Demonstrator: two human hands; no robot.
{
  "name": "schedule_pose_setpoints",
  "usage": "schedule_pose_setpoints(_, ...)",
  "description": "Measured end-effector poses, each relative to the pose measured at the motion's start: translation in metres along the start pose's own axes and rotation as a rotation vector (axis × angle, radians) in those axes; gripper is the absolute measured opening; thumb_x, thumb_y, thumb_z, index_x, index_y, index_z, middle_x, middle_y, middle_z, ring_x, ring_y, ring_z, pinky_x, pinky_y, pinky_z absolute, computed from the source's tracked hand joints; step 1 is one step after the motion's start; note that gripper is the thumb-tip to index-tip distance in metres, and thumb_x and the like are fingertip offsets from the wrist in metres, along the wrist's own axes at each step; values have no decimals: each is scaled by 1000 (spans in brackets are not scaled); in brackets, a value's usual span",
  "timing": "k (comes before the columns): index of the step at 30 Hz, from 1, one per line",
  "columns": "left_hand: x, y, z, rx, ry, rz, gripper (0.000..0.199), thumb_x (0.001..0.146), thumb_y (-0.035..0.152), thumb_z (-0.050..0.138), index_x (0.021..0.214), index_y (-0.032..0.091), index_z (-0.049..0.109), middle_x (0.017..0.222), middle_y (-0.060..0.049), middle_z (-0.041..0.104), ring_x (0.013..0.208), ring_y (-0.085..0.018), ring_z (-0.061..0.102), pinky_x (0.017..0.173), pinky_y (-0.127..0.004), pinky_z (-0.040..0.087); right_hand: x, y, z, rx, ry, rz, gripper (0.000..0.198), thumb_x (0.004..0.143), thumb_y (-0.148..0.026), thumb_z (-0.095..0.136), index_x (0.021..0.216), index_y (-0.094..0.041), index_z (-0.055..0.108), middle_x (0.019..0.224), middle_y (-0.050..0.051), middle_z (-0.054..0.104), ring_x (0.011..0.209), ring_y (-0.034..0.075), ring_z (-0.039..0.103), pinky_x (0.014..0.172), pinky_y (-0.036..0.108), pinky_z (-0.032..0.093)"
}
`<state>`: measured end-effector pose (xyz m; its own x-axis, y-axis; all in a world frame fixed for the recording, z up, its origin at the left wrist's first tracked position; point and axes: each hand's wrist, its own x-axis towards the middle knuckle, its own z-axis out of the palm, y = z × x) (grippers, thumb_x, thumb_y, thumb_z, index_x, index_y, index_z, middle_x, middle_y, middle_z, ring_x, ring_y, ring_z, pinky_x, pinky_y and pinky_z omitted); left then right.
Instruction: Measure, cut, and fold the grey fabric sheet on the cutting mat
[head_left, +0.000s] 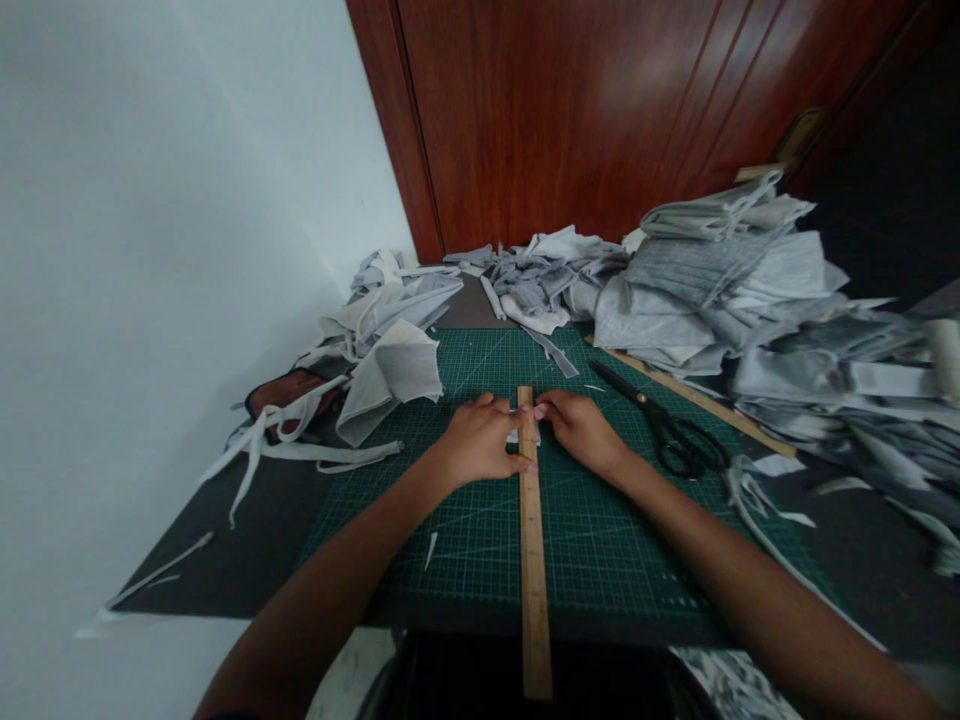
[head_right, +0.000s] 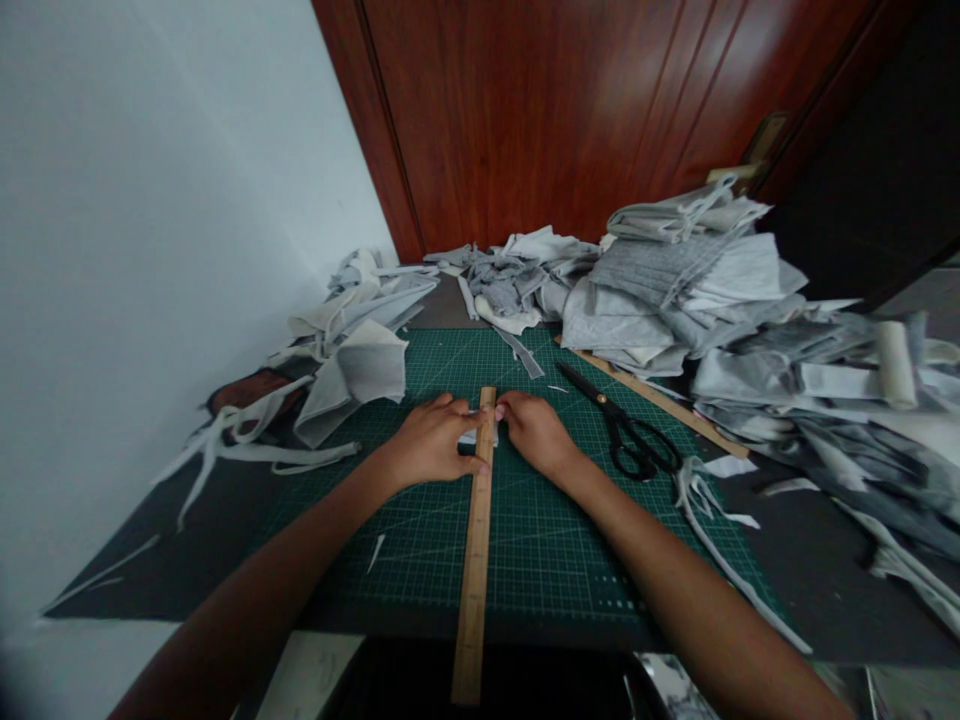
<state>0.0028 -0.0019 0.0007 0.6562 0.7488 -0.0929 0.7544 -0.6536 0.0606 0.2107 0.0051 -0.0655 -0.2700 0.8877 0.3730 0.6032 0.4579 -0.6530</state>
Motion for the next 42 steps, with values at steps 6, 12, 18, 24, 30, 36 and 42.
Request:
schedule_pose_setpoints(6,0,0,1,3,4,0,77,82,65,75,146,27,58,120,-10,67,118,-36,57,98,-46,49,-2,-1,0,-16,-15,4,23,100,-12,48,97,-19,69,95,11,76,87,24,70,81,34,50)
schedule_pose_setpoints(12,0,-1,1,16,11,8,77,82,67,75,145,26,59,120,-9,68,118,-35,58,98,-45,49,-2,-7,-4,2,-47,5,24,100,-12,47,95,-20,69,93,9,76,86,23,70,81,32,50)
schedule_pose_setpoints(18,0,-1,1,26,25,27,75,82,66,76,144,27,60,119,-8,69,115,-33,59,95,-42,50,-9,-17,-6,28,-80,25,24,99,-9,47,93,-20,67,92,8,75,86,22,70,80,31,49)
schedule_pose_setpoints(24,0,-2,2,-1,30,29,76,80,65,78,143,26,59,122,-9,69,117,-34,59,98,-43,50,-17,-29,-11,64,-147,22,24,97,-8,46,86,-21,63,87,7,73,82,22,69,77,31,48)
schedule_pose_setpoints(30,0,0,0,1,16,13,78,81,64,77,145,24,58,125,-10,68,120,-35,58,96,-44,51,-21,-35,-20,98,-250,14,23,96,-10,50,83,-21,64,83,4,73,78,20,68,73,29,47)
schedule_pose_setpoints(36,1,-1,0,10,9,21,83,81,65,77,148,20,55,127,-11,68,119,-35,58,96,-45,52,-18,-22,-26,145,-286,17,22,97,-18,52,81,-21,67,68,-3,66,61,15,61,60,24,44)
schedule_pose_setpoints(42,0,-1,2,10,25,23,78,80,67,77,143,25,59,121,-10,68,117,-35,59,95,-45,52,-9,-11,-8,69,-55,68,23,101,-20,46,93,-20,67,81,4,71,72,20,65,71,30,48)
